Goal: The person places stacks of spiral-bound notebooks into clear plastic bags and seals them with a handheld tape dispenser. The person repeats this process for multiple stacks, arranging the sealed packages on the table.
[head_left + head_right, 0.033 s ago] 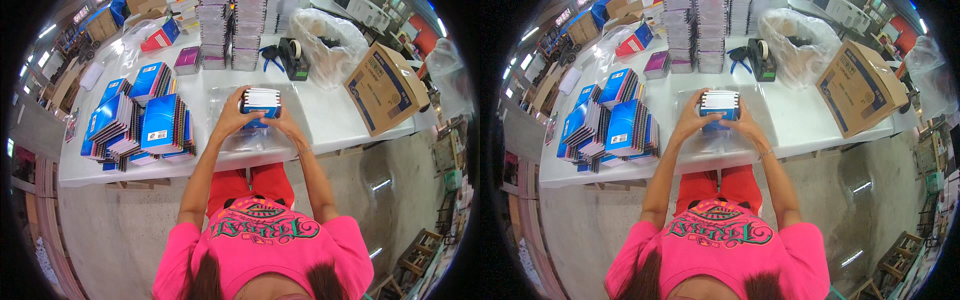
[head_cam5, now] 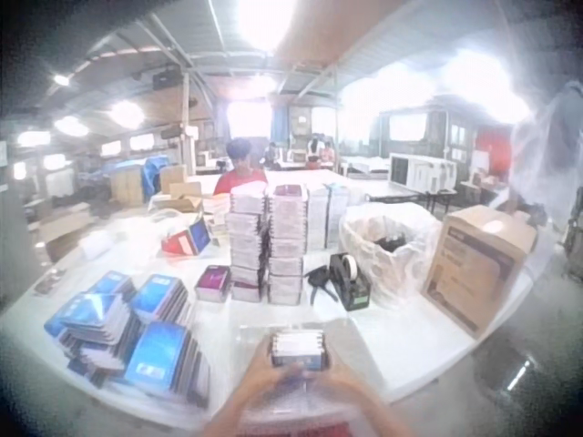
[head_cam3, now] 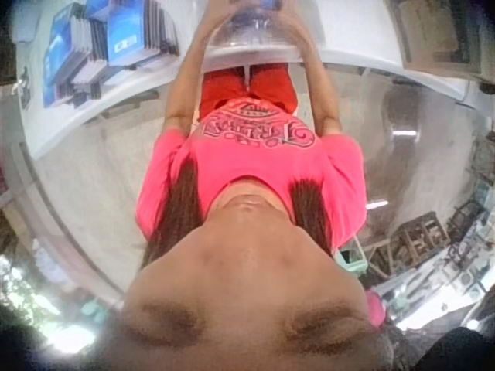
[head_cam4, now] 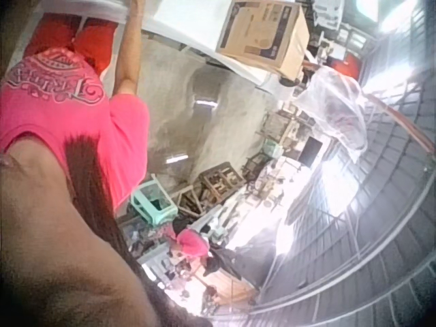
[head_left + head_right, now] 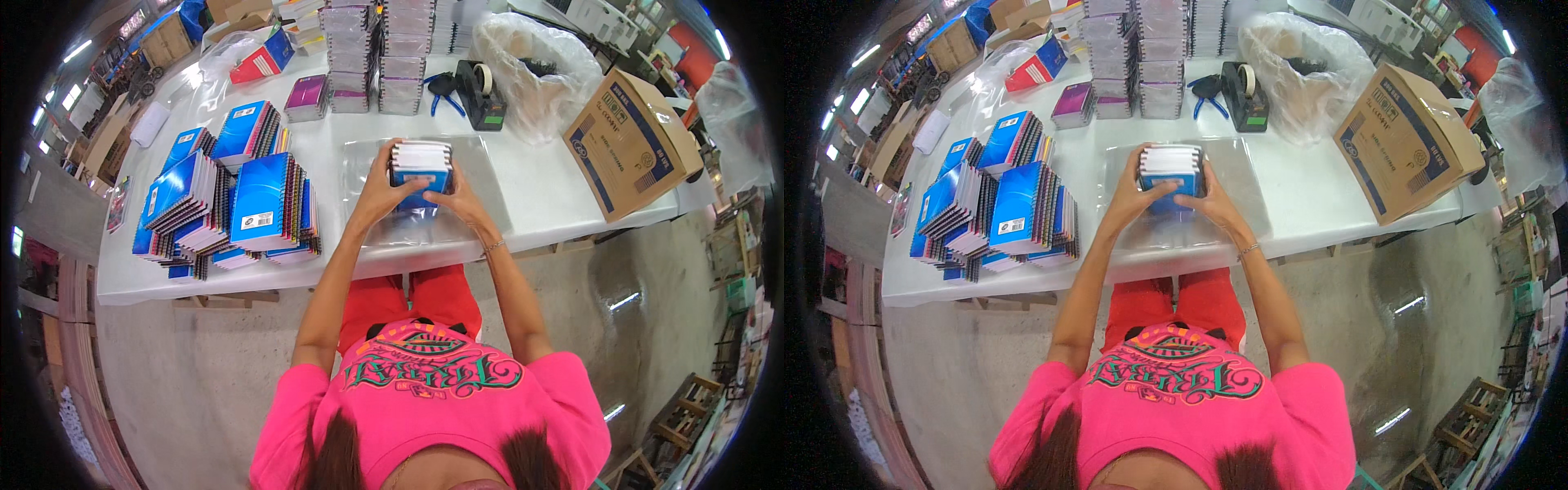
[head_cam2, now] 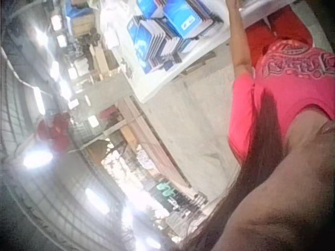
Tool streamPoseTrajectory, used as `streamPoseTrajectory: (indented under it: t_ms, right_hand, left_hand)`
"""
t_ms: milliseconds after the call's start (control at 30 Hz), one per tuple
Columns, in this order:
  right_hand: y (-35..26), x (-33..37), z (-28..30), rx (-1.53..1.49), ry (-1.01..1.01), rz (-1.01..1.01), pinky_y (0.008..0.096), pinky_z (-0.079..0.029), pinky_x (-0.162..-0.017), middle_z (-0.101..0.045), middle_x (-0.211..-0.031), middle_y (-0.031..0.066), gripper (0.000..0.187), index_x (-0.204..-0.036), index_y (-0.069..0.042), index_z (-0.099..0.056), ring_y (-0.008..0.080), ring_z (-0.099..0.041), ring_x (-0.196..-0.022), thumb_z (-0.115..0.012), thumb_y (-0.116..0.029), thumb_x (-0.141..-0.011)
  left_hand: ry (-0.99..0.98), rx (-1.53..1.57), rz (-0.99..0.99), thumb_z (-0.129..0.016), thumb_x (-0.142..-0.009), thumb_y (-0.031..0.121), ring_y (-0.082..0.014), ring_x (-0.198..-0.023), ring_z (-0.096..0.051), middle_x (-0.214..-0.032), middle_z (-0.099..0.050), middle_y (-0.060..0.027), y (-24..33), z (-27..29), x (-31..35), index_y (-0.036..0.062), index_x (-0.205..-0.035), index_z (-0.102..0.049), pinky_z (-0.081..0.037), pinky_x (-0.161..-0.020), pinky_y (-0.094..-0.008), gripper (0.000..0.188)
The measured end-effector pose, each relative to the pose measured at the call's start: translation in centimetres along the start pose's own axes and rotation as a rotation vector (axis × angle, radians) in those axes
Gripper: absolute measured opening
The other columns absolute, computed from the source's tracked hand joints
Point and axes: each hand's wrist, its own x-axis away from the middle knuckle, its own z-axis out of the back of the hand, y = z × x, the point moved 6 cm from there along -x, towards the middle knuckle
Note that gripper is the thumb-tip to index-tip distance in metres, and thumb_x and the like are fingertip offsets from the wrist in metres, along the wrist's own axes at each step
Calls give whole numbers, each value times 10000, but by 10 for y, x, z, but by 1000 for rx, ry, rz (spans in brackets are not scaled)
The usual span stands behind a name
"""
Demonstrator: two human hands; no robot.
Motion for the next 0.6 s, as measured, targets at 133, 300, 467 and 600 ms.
streamPoseTrajectory:
  t_ms: [133,300,467,600]
  right_hand:
    - [21,1,-7,-196,89,24,302,-388,-1029,-456,-1347,105,922,-1482,-65,-245,210,-440,-1251,-654,52,-664]
    - [36,0,-4,-236,197,-22,277,-483,-844,-540,-1199,64,779,-1414,-51,-357,161,-540,-1044,-572,30,-670]
    - [24,3,-5,-113,120,-60,279,-492,-801,-546,-1187,72,799,-1401,-64,-368,176,-545,-1038,-553,54,-632]
    - [30,2,-2,-200,107,-90,277,-503,-772,-550,-1186,78,808,-1404,-62,-364,173,-553,-1027,-546,66,-627]
  left_hand:
    - [-21,144,48,-738,-812,153,-269,-1405,-278,-1534,-232,-164,-41,-14,16,80,-1542,-32,-233,-1160,-364,1018]
    - [4,190,11,-724,-822,142,-280,-1420,-245,-1546,-195,-172,-29,-22,18,85,-1543,-37,-198,-1172,-367,997]
    - [-43,162,52,-696,-851,132,-295,-1431,-221,-1555,-166,-192,-40,-19,28,85,-1543,10,-170,-1178,-372,990]
    - [-82,145,71,-697,-862,149,-301,-1437,-211,-1554,-166,-210,-41,-20,30,73,-1538,33,-174,-1179,-376,999]
